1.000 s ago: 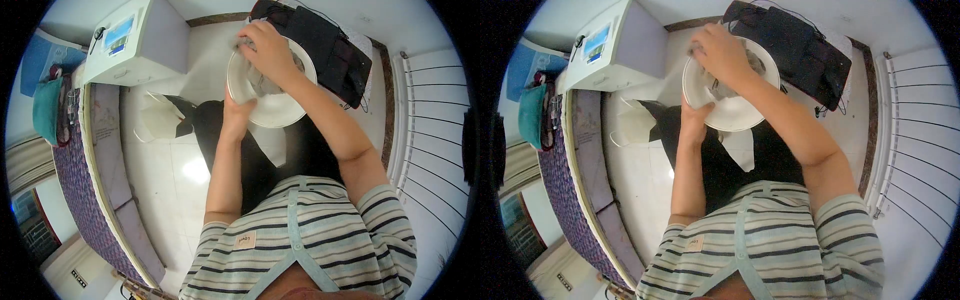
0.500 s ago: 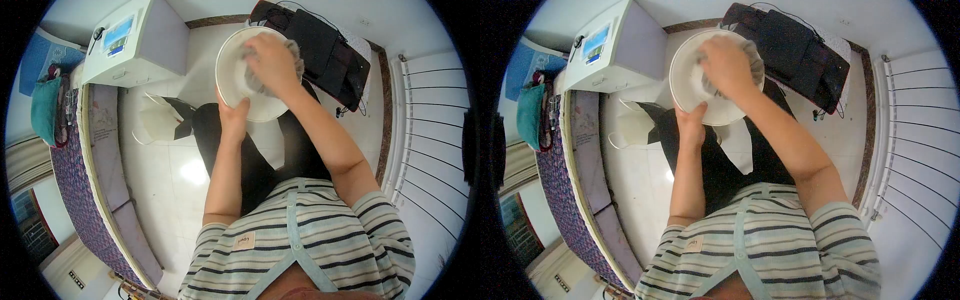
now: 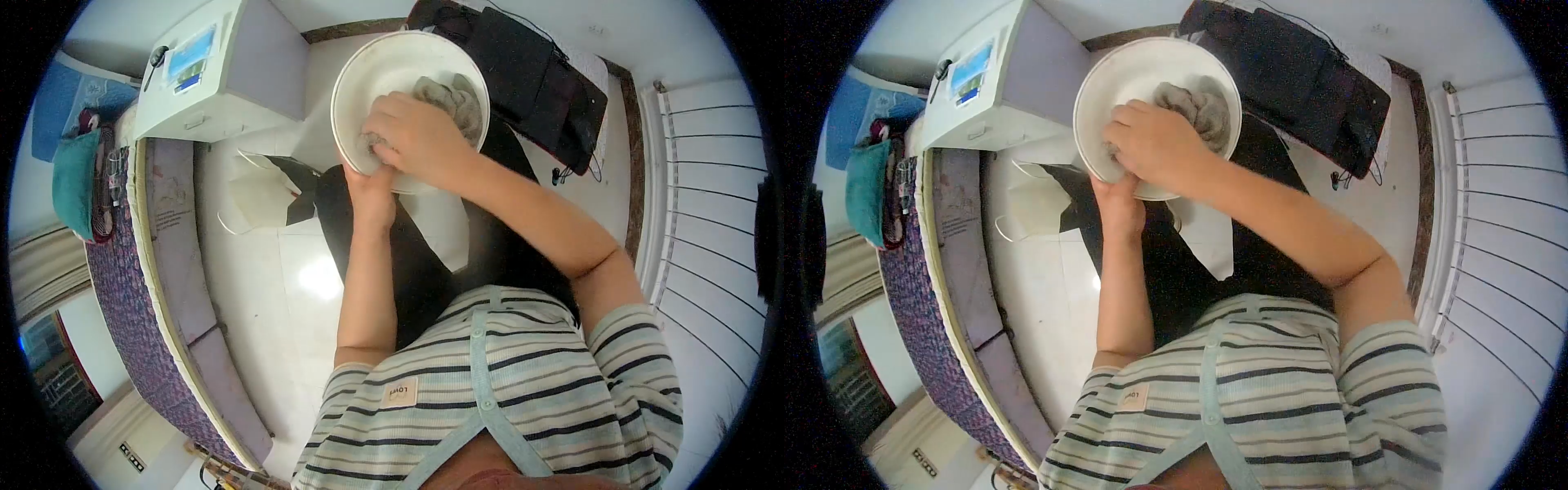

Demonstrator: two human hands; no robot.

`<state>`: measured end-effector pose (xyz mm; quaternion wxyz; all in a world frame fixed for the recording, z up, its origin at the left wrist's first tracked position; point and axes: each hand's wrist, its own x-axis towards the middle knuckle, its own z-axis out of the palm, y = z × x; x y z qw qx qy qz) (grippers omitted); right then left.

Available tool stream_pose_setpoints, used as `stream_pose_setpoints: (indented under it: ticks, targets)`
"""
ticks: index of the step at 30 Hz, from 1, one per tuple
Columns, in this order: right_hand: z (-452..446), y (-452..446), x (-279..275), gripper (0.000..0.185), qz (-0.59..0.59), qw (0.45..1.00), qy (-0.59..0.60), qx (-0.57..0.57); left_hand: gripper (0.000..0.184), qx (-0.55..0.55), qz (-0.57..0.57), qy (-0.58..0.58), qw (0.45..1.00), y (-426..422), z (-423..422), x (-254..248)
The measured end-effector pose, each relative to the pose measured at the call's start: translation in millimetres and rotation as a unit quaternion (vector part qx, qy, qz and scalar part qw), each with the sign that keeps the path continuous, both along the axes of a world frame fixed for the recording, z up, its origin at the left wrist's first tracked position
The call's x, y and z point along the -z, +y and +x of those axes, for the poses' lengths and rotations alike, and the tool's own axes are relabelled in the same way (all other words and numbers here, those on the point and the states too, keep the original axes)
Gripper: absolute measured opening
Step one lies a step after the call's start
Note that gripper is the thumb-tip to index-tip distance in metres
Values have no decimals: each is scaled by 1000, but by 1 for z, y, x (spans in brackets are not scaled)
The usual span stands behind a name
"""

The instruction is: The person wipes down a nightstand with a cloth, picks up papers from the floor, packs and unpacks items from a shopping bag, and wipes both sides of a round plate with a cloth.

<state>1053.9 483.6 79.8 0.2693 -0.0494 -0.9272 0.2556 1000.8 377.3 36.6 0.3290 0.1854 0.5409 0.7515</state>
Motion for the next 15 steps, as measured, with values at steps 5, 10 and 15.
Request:
stream_pose_setpoints:
  ticks: [5,10,15]
  targets:
    - [-10,68,-7,19,118,977,26,174,62,-27,-42,-23,998,3,7,2]
    - [-14,20,7,19,85,989,2,120,62,-25,17,-51,998,2,2,-3]
    - [-13,60,-1,20,124,984,16,130,65,-13,-40,-50,998,1,7,-4]
